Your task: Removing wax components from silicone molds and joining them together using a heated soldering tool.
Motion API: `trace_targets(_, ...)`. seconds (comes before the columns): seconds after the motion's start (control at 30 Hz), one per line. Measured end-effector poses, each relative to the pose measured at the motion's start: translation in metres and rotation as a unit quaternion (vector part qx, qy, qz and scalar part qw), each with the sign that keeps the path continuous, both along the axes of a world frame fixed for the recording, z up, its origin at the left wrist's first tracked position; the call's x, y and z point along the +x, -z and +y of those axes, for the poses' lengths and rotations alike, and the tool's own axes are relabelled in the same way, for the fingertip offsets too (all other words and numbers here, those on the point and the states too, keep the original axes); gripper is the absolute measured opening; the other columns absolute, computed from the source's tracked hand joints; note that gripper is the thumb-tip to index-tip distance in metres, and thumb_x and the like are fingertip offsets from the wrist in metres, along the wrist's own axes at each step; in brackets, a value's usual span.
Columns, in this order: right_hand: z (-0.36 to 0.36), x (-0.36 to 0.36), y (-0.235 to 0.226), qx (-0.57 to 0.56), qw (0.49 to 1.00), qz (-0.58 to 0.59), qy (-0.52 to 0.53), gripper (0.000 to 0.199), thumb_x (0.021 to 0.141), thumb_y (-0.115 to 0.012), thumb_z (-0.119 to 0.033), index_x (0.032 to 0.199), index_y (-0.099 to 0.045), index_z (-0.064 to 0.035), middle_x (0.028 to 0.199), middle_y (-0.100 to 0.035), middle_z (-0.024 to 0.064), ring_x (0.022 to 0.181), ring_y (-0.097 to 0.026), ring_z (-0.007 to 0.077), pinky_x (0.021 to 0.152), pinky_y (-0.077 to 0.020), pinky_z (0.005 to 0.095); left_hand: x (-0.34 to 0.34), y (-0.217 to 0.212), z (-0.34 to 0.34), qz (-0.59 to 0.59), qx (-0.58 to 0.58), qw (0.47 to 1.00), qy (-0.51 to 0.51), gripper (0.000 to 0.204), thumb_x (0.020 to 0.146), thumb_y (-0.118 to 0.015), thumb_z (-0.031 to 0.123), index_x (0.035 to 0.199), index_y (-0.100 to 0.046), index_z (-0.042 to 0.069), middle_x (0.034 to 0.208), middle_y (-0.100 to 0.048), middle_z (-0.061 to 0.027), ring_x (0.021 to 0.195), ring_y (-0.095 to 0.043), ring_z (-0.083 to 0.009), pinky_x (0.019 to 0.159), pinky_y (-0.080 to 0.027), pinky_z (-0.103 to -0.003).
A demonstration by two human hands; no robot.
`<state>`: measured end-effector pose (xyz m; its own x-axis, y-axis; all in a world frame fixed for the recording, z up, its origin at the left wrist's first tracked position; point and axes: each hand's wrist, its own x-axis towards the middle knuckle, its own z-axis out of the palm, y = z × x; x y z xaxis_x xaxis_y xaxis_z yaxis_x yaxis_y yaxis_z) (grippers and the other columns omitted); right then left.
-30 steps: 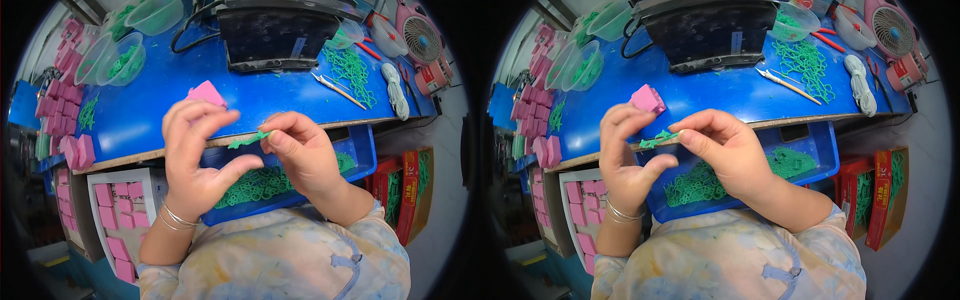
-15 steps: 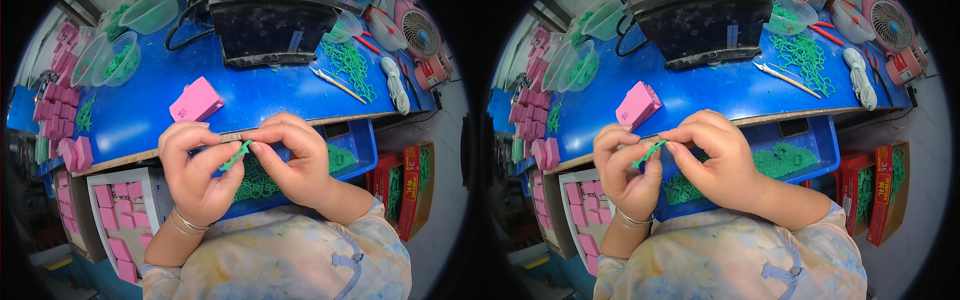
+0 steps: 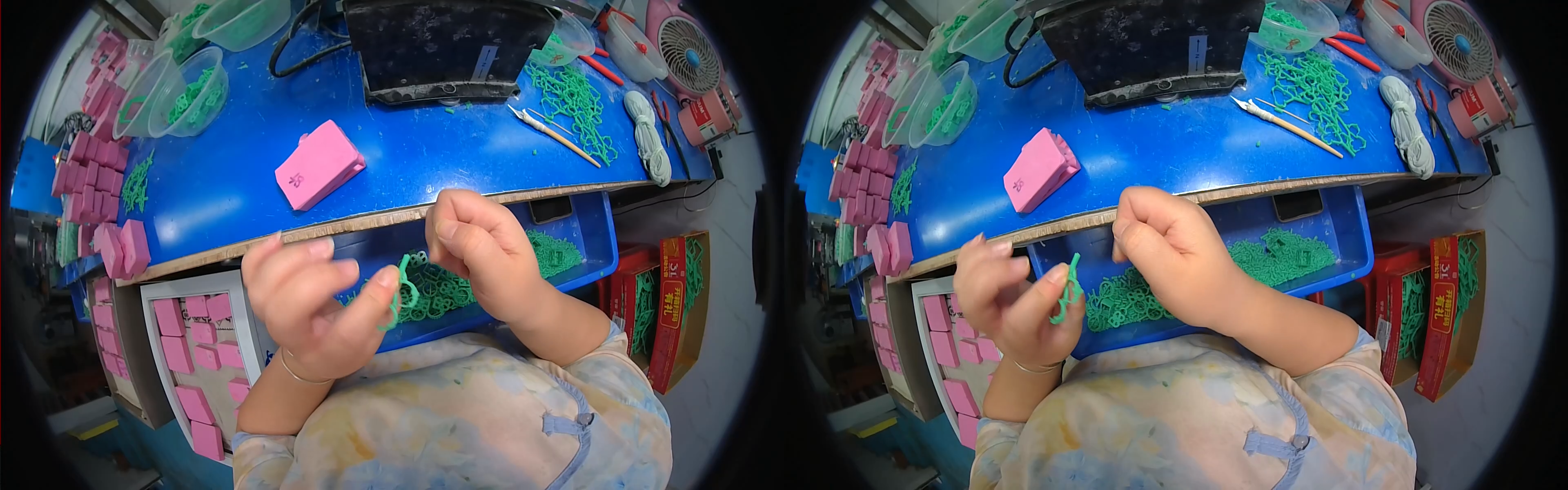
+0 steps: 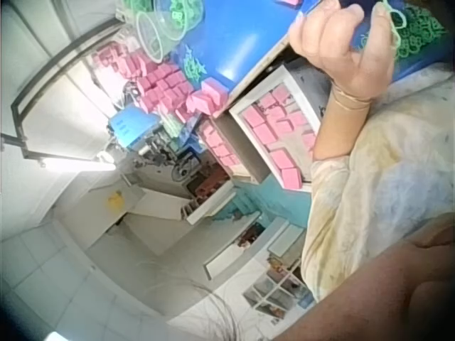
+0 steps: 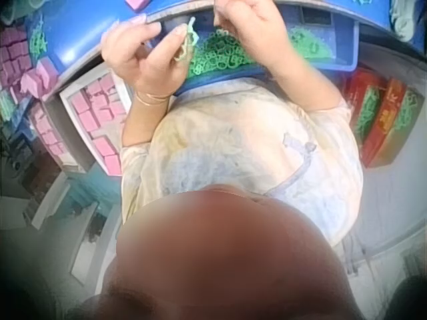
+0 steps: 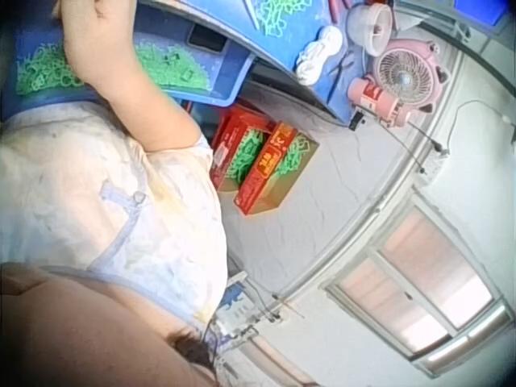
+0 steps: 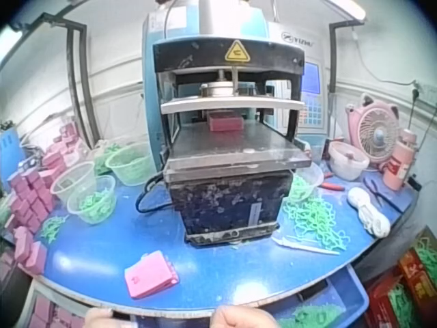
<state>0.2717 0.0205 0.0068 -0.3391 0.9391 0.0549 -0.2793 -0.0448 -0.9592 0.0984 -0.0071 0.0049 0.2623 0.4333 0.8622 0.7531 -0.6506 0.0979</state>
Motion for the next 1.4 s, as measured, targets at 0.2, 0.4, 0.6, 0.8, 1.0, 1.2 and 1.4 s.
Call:
trace_targets(0.2, 0.002, 0.001, 0.0, 0.205, 0.968, -0.142, -0.022, 0.018, 0.089, -0.049, -0.016, 0.08, -0.048, -0.0011, 0.069, -0.045, 0.007, 0.063, -0.043, 0.0137, 0.057, -0.0357, 0.0287, 0.004, 0.008, 0.007, -0.243, -0.226, 0.928, 0.168, 0.023, 0.065, -0.071, 0.001, 0.086, -0.061, 0.005, 0.097, -0.047, -0.0102, 0.089, -0.048, -0.023, 0.08, -0.043, -0.035)
trace_targets(0.4, -0.001, -0.005, 0.004, 0.254, 0.959, -0.124, -0.01, 0.014, 0.086, -0.051, -0.012, 0.078, -0.048, -0.0014, 0.068, -0.045, 0.0083, 0.063, -0.044, 0.0227, 0.058, -0.0361, 0.0324, 0.009, 0.006, 0.0, -0.337, -0.355, 0.853, 0.18, 0.024, 0.067, -0.07, -0.001, 0.089, -0.062, 0.004, 0.102, -0.046, -0.01, 0.094, -0.048, -0.0199, 0.083, -0.04, -0.031)
trace_targets(0.6, -0.001, -0.004, 0.004, 0.291, 0.945, -0.147, -0.003, 0.011, 0.084, -0.052, -0.009, 0.076, -0.048, -0.0016, 0.068, -0.046, 0.0091, 0.063, -0.045, 0.0237, 0.057, -0.0363, 0.033, 0.002, 0.004, 0.002, -0.308, -0.332, 0.862, 0.227, 0.027, 0.068, -0.073, 0.007, 0.093, -0.063, 0.003, 0.105, -0.047, -0.011, 0.097, -0.048, -0.0213, 0.086, -0.04, -0.033)
trace_targets(0.8, -0.001, -0.004, 0.004, 0.317, 0.935, -0.157, 0.017, 0.01, 0.082, -0.054, -0.007, 0.075, -0.048, -0.0018, 0.067, -0.046, 0.0087, 0.061, -0.045, 0.023, 0.054, -0.0359, 0.0329, 0.002, 0.007, 0.001, -0.303, -0.325, 0.87, 0.212, 0.023, 0.069, -0.073, 0.006, 0.09, -0.065, 0.004, 0.102, -0.048, -0.0109, 0.097, -0.048, -0.0224, 0.086, -0.04, -0.035)
trace_targets(1.0, -0.001, -0.003, 0.005, 0.311, 0.938, -0.155, 0.016, 0.01, 0.082, -0.054, -0.007, 0.075, -0.048, -0.0018, 0.067, -0.046, 0.0087, 0.06, -0.045, 0.0232, 0.054, -0.0358, 0.0326, 0.003, 0.005, 0.001, -0.309, -0.322, 0.868, 0.219, 0.022, 0.069, -0.072, 0.006, 0.09, -0.064, 0.004, 0.101, -0.049, -0.011, 0.097, -0.049, -0.023, 0.086, -0.04, -0.035)
trace_targets(1.2, -0.001, -0.004, 0.003, 0.311, 0.938, -0.155, -0.001, 0.01, 0.082, -0.054, -0.007, 0.075, -0.048, -0.0019, 0.067, -0.046, 0.0094, 0.06, -0.045, 0.0236, 0.054, -0.0365, 0.0326, 0.004, 0.007, 0.001, -0.308, -0.315, 0.871, 0.218, 0.022, 0.069, -0.071, 0.003, 0.089, -0.064, 0.002, 0.096, -0.051, -0.0102, 0.094, -0.05, -0.0229, 0.084, -0.042, -0.034)
trace_targets(1.4, 0.004, 0.012, -0.005, 0.337, 0.907, -0.232, 0.105, 0.012, 0.08, -0.061, -0.011, 0.079, -0.053, -0.0028, 0.067, -0.048, 0.0084, 0.058, -0.049, 0.023, 0.051, -0.0388, 0.0318, 0.007, 0.006, -0.004, -0.367, -0.33, 0.848, 0.191, 0.017, 0.071, -0.067, -0.003, 0.086, -0.061, 0.0, 0.088, -0.054, -0.0094, 0.087, -0.052, -0.022, 0.077, -0.043, -0.032)
